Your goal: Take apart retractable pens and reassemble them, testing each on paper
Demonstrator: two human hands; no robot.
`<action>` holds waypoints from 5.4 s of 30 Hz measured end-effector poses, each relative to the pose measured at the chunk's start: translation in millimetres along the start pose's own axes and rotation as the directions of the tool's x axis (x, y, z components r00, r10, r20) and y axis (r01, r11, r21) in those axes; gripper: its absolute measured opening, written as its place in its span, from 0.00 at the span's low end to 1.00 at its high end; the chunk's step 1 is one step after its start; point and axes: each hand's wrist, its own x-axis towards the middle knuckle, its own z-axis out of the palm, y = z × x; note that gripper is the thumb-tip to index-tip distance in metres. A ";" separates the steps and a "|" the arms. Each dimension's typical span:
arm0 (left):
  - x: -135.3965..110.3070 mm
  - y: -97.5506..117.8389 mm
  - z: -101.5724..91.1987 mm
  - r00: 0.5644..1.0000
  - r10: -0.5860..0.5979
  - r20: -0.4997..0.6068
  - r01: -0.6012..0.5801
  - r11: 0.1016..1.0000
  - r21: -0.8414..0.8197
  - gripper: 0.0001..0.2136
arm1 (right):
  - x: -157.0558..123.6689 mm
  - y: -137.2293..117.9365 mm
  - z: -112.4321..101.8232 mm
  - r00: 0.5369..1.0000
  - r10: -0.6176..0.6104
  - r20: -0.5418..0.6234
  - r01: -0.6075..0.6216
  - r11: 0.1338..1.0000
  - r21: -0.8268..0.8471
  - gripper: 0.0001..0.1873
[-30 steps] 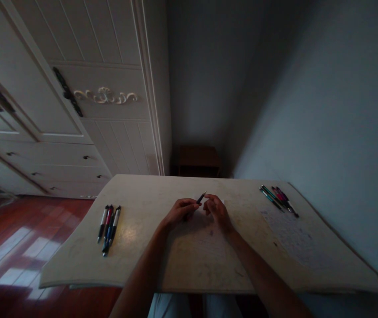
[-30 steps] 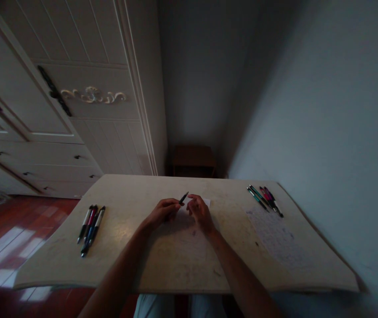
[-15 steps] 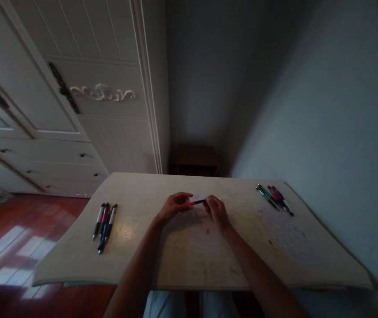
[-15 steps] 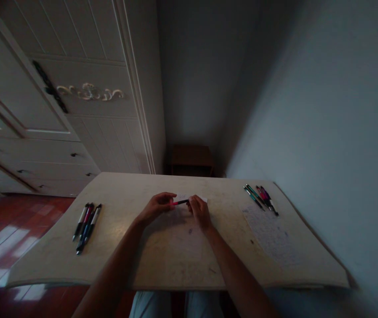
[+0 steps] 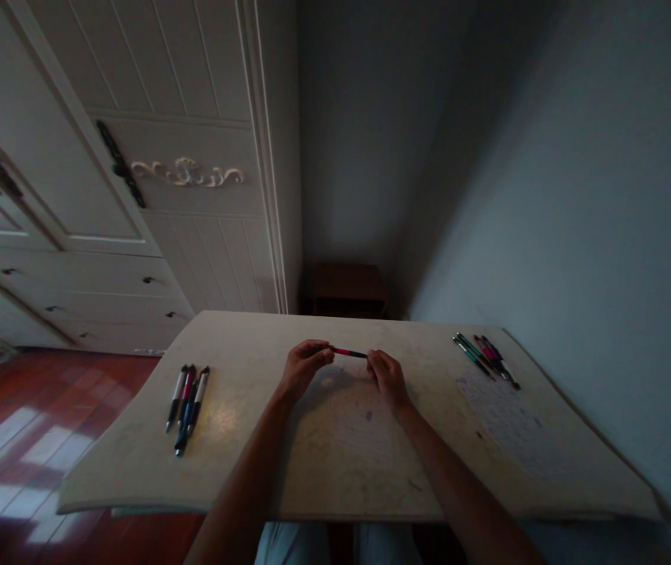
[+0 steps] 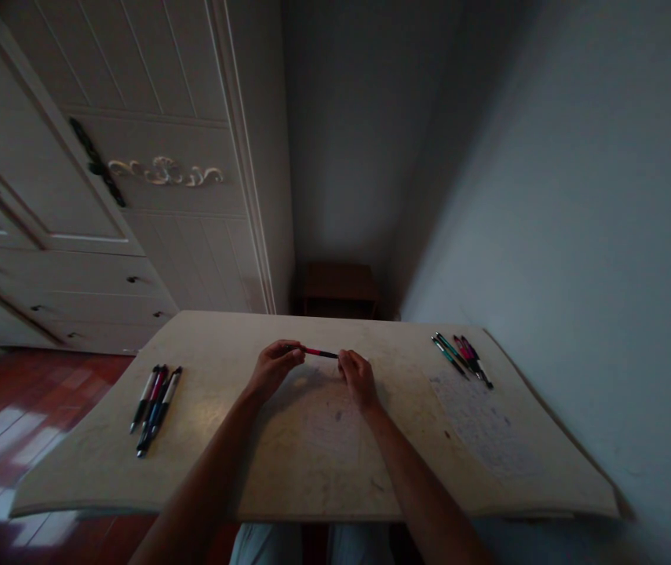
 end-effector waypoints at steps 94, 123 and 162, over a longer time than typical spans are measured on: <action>-0.3 -1.0 -9.1 0.988 0.152 -0.011 -0.123 0.838 0.531 0.16 | 13.3 7.9 -18.3 0.990 -0.131 0.049 0.137 0.982 -0.133 0.11; 1.8 -6.7 -11.4 0.988 0.130 0.079 -0.152 0.820 0.553 0.19 | 6.5 10.0 -18.7 0.996 -0.081 -0.026 0.075 0.981 -0.179 0.27; -2.0 10.9 -18.8 0.986 0.161 0.046 -0.143 0.668 0.731 0.19 | 19.4 13.7 -50.8 0.968 -0.216 0.130 0.246 0.921 -0.303 0.08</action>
